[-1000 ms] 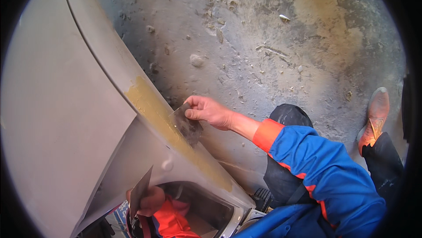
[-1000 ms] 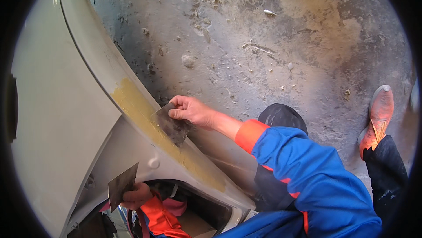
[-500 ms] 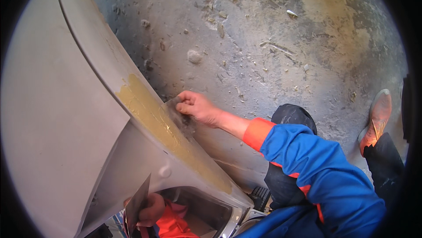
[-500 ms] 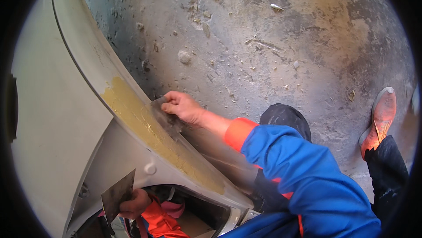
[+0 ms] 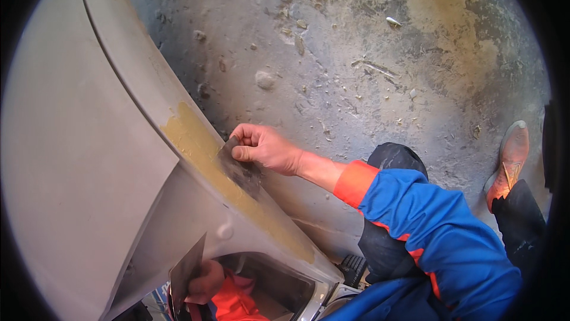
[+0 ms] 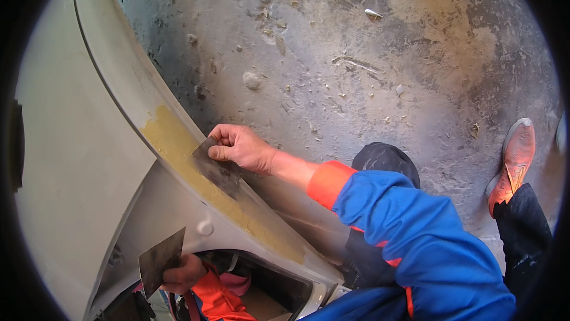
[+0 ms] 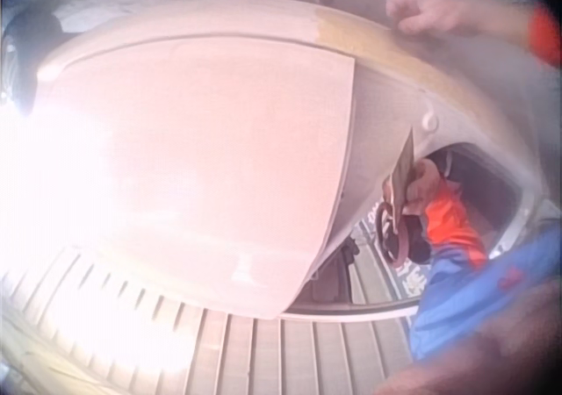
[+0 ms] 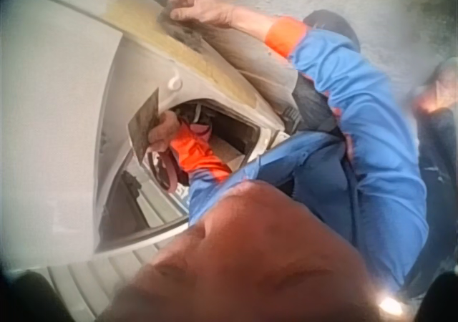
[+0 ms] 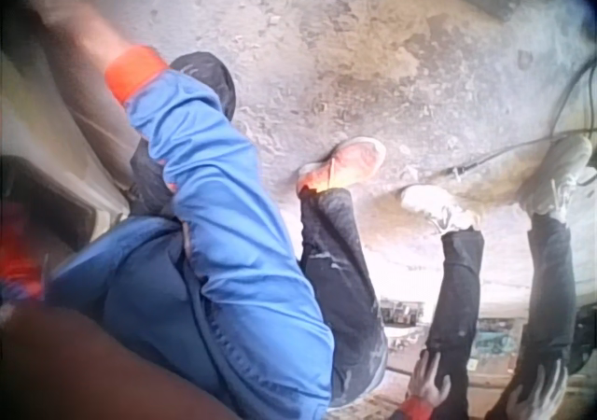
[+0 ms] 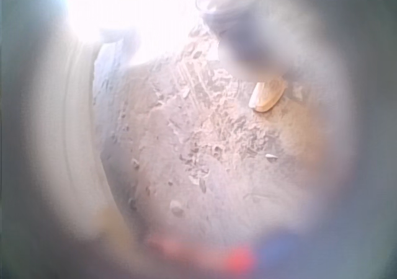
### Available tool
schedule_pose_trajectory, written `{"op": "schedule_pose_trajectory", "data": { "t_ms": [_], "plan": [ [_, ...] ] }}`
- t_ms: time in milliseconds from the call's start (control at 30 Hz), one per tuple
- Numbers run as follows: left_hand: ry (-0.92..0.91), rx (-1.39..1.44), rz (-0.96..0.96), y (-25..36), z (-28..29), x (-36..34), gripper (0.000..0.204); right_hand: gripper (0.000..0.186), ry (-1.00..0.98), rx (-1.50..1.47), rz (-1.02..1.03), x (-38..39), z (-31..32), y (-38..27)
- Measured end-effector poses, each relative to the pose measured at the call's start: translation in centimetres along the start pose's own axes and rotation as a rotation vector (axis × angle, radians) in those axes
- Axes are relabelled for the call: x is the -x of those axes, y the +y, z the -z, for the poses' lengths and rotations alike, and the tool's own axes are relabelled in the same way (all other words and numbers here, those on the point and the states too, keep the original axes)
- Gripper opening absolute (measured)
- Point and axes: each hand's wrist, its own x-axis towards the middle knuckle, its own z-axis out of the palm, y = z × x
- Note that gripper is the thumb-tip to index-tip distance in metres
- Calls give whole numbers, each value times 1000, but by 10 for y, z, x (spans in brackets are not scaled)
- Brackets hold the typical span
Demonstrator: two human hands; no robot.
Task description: The person applies body filler to a car door using a putty knife, spreading the material along the edge and smoothing the surface. The person repeatedly scrapes filler from one knife to another and continues applying it to the door panel.
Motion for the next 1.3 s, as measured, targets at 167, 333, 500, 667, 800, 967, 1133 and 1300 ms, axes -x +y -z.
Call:
{"op": "schedule_pose_trajectory", "data": {
  "t_ms": [167,333,500,667,800,967,1133,1300],
  "plan": [
    [72,-142,-123,-7,-7,8,47,24,106,-34,19,-14,2,15],
    [230,-114,-183,-14,-21,11,45,25,209,-40,-10,-19,23,27],
    [-64,-106,-46,2,5,-4,38,29,108,-135,-71,11,49,24],
    [-60,-20,-55,10,2,-27,27,27,-97,-121,-95,27,34,19],
    [-6,-71,-98,13,-1,-34,27,25,-98,-48,-129,24,20,19],
    [-78,-57,-42,14,3,-30,29,25,-7,-99,-52,12,9,45],
    [-72,-43,2,11,3,-24,29,25,274,147,-113,13,26,50],
    [-302,93,104,4,15,-21,28,26,128,-130,-43,30,46,20]
  ]
}}
